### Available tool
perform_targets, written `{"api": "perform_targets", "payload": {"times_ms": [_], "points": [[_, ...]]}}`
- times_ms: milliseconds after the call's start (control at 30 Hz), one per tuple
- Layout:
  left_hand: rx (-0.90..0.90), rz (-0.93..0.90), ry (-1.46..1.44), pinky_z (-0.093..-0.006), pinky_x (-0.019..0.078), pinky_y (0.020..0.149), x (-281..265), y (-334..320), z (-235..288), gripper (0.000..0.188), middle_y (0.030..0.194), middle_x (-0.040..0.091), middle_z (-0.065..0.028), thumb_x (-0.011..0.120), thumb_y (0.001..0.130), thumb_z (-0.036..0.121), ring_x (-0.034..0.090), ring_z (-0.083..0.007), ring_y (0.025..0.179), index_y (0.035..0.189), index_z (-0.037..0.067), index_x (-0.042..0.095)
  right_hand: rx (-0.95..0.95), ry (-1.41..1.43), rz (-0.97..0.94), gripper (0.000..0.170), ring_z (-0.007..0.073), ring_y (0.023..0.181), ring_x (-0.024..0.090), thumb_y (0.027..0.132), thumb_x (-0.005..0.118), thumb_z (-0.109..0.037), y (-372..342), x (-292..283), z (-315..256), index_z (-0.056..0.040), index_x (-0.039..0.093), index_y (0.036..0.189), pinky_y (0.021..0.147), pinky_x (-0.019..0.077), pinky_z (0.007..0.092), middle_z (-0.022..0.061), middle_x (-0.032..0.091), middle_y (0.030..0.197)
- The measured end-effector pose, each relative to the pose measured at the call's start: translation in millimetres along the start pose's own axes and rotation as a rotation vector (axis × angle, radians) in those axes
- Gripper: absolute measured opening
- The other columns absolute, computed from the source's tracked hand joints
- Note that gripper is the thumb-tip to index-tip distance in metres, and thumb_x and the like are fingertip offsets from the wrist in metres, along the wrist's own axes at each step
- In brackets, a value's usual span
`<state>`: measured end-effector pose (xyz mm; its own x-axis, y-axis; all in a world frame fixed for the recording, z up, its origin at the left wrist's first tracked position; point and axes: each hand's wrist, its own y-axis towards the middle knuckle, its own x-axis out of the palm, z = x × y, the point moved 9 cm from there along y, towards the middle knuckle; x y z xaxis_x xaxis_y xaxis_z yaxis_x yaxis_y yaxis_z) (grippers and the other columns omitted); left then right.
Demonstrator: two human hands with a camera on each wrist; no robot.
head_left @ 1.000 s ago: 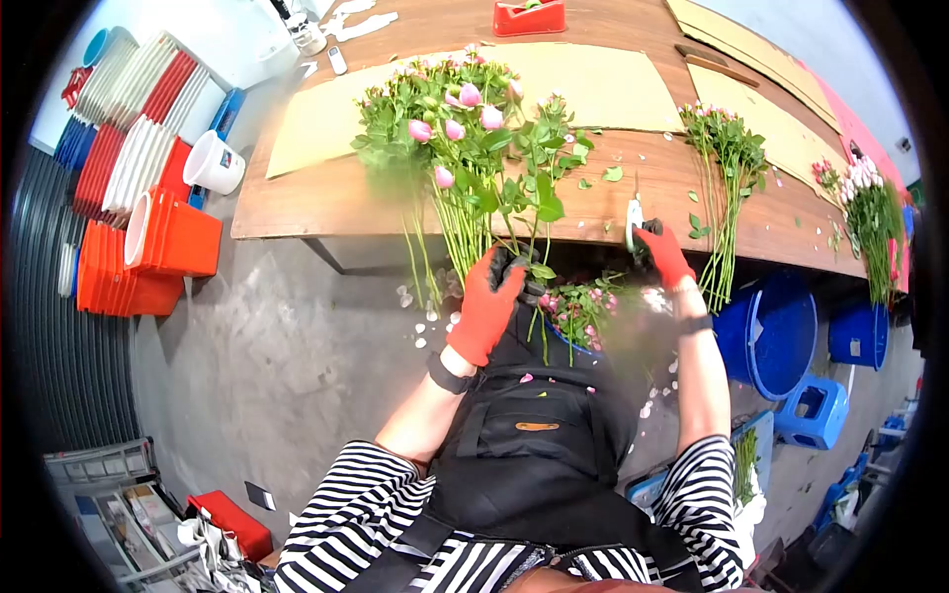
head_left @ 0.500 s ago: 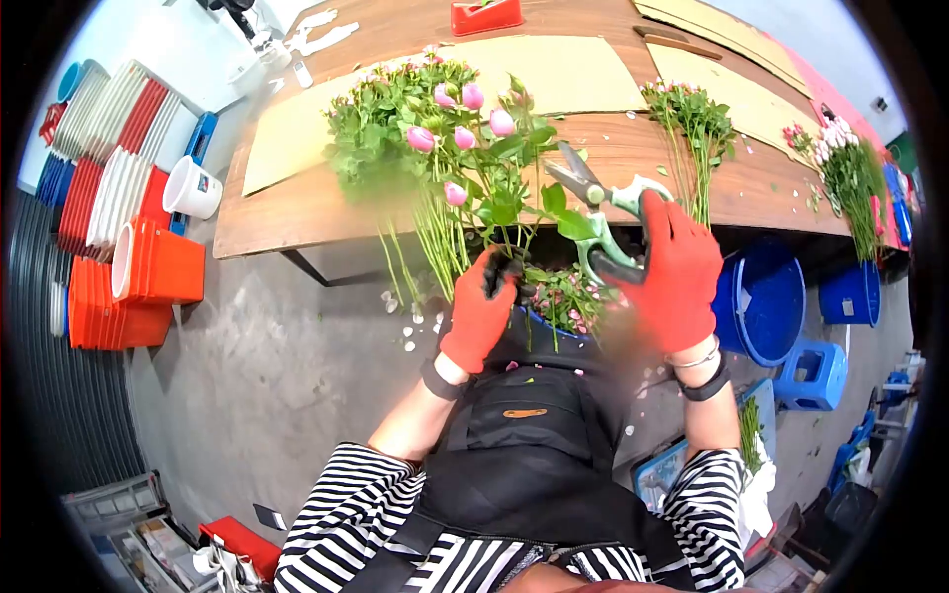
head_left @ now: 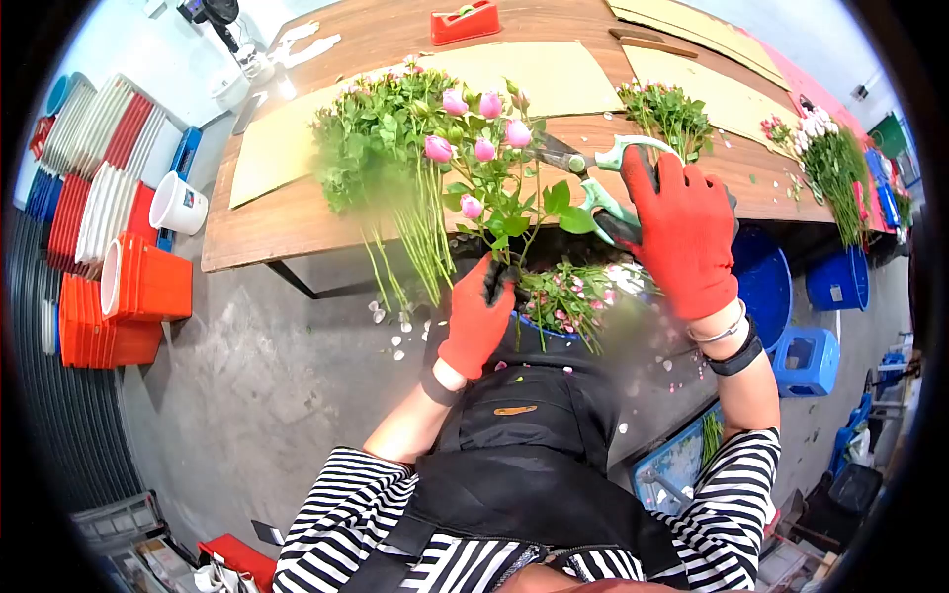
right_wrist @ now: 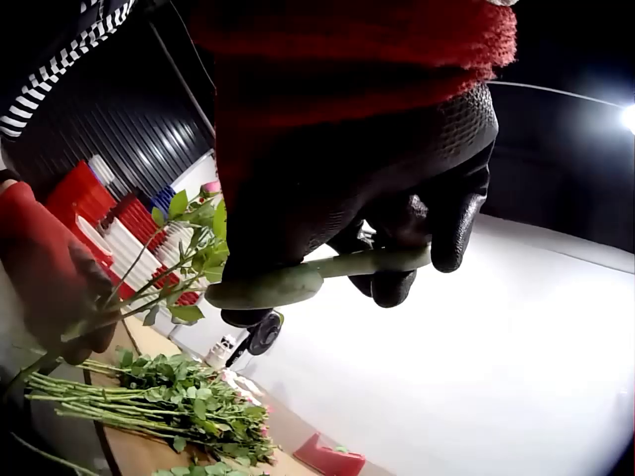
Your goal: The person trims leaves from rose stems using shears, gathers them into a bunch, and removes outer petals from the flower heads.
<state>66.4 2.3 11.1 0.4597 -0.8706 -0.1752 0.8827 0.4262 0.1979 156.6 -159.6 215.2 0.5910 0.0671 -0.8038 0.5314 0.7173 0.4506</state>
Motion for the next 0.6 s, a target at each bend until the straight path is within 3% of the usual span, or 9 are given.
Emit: {"api": "perform_targets", "payload": {"times_ms": [233,333,433,500,533,567,600], "points": [[0.025,-0.002,-0.001,-0.0291,0.0482,0.069,2,-2,6,0.036,0.082,0.066,-0.0121,0.062,0.087,0.005,0.056,-0.0143,0.070,0.120,-0.008,0.059,-0.030,-0.149,0.056,0.040,0.0220,0.080,0.057,0.079,0.067,-0.027,1,-3,0,-0.0164,0.062,0.117,0.068,0.0454,0.0353,0.0042,0.054,0.089],[0.004,0.009,-0.016,-0.0292,0.0490,0.071,2,-1,6,0.034,0.085,0.067,-0.0131,0.061,0.087,0.005,0.059,-0.0156,0.074,0.118,-0.007,0.060,-0.014,-0.049,0.032,0.039,0.0221,0.076,0.060,0.078,0.070,-0.030,-3,-6,4,-0.0162,0.062,0.114,0.063,0.0453,0.0360,0.0059,0.057,0.084],[-0.068,-0.013,-0.017,-0.0286,0.0493,0.077,0,2,3,0.032,0.092,0.069,-0.0115,0.059,0.088,0.003,0.062,-0.0150,0.081,0.119,-0.005,0.060,0.171,0.267,-0.009,0.043,0.0281,0.074,0.064,0.076,0.075,-0.029,-13,6,24,-0.0118,0.061,0.113,0.063,0.0478,0.0384,0.0100,0.062,0.085],[-0.083,-0.029,-0.006,-0.0271,0.0491,0.083,-1,1,-7,0.032,0.101,0.070,-0.0071,0.057,0.091,0.002,0.062,-0.0115,0.091,0.123,-0.004,0.058,0.280,0.736,-0.101,0.051,0.0336,0.077,0.064,0.074,0.077,-0.029,-26,28,30,-0.0088,0.059,0.117,0.065,0.0492,0.0400,0.0137,0.064,0.088],[0.010,0.043,-0.052,-0.0294,0.0496,0.073,-5,3,1,0.026,0.087,0.068,-0.0129,0.061,0.087,0.004,0.062,-0.0156,0.078,0.112,-0.004,0.061,0.333,0.969,-0.148,0.055,0.0363,0.078,0.065,0.072,0.078,-0.029,-35,41,31,-0.0073,0.058,0.119,0.067,0.0499,0.0408,0.0155,0.065,0.089],[-0.004,0.044,-0.064,-0.0291,0.0495,0.072,-4,4,-1,0.026,0.087,0.067,-0.0125,0.061,0.087,0.004,0.062,-0.0151,0.078,0.112,-0.004,0.061,0.241,1.022,-0.024,0.067,0.0410,0.083,0.063,0.069,0.077,-0.026,-48,41,25,-0.0041,0.053,0.128,0.072,0.0505,0.0411,0.0186,0.065,0.094],[-0.019,0.042,-0.076,-0.0289,0.0495,0.072,-4,4,-5,0.025,0.086,0.067,-0.0121,0.061,0.087,0.004,0.062,-0.0145,0.077,0.111,-0.004,0.061,0.240,1.026,-0.172,0.071,0.0403,0.084,0.064,0.069,0.077,-0.026,-55,47,16,-0.0036,0.051,0.131,0.073,0.0501,0.0416,0.0198,0.065,0.095]]}}
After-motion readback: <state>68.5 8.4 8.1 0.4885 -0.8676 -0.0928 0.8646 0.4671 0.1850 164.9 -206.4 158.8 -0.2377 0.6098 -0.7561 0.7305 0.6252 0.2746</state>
